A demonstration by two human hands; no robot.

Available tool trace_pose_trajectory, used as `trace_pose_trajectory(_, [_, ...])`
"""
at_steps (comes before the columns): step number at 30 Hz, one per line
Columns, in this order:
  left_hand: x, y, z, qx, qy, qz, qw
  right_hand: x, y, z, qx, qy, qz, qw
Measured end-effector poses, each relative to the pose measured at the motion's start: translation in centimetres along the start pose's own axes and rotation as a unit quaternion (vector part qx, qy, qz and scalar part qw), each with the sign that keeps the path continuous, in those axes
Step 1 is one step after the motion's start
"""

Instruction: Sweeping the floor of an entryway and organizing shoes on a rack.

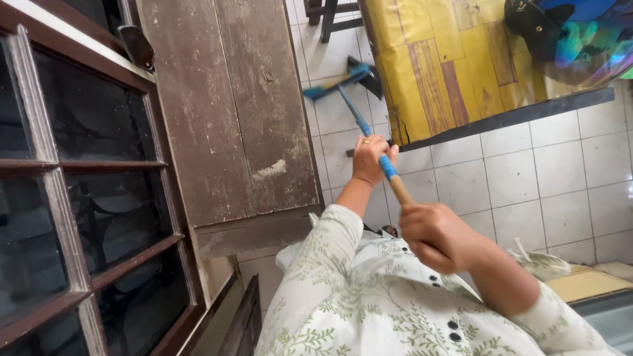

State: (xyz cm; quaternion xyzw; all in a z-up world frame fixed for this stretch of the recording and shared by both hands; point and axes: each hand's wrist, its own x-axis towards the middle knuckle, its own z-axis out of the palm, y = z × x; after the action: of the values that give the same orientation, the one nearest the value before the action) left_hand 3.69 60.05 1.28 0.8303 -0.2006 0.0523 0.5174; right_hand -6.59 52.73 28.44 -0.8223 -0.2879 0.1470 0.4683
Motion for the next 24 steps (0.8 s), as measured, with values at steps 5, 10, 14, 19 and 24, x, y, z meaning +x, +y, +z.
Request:
trace_pose_trajectory(5, [3.6, 4.3, -2.2, -0.011, 0.026, 0.051, 0.998, -0.3, -3.0, -3.3, 0.01, 0.008, -0.003, 1.0])
trace_pose_trajectory(10, [7.4, -3.8, 1.0, 0.003, 0.097, 0.064, 0.993, 2.8, 3.8, -0.2, -0.054, 0.188, -0.031, 0.98])
trace_pose_trajectory(14, [6.0, -7.9, 3.8, 0.018, 0.016, -0.031, 0.999, 2.0, 7.8, 2.8, 0.047, 0.307, -0.007, 0.951])
trace_pose_trajectory(19, [3.7, -5.6, 5.3, 0.068, 0.002, -0.01, 0.998, -0.6, 8.9, 3.2, 0.155, 0.367, -0.038, 0.916])
trace_pose_trajectory(24, [0.9, -1.8, 4.8, 0.071, 0.045, -0.017, 0.996, -4.4, 7.2, 1.6, 0.249, 0.357, -0.039, 0.899])
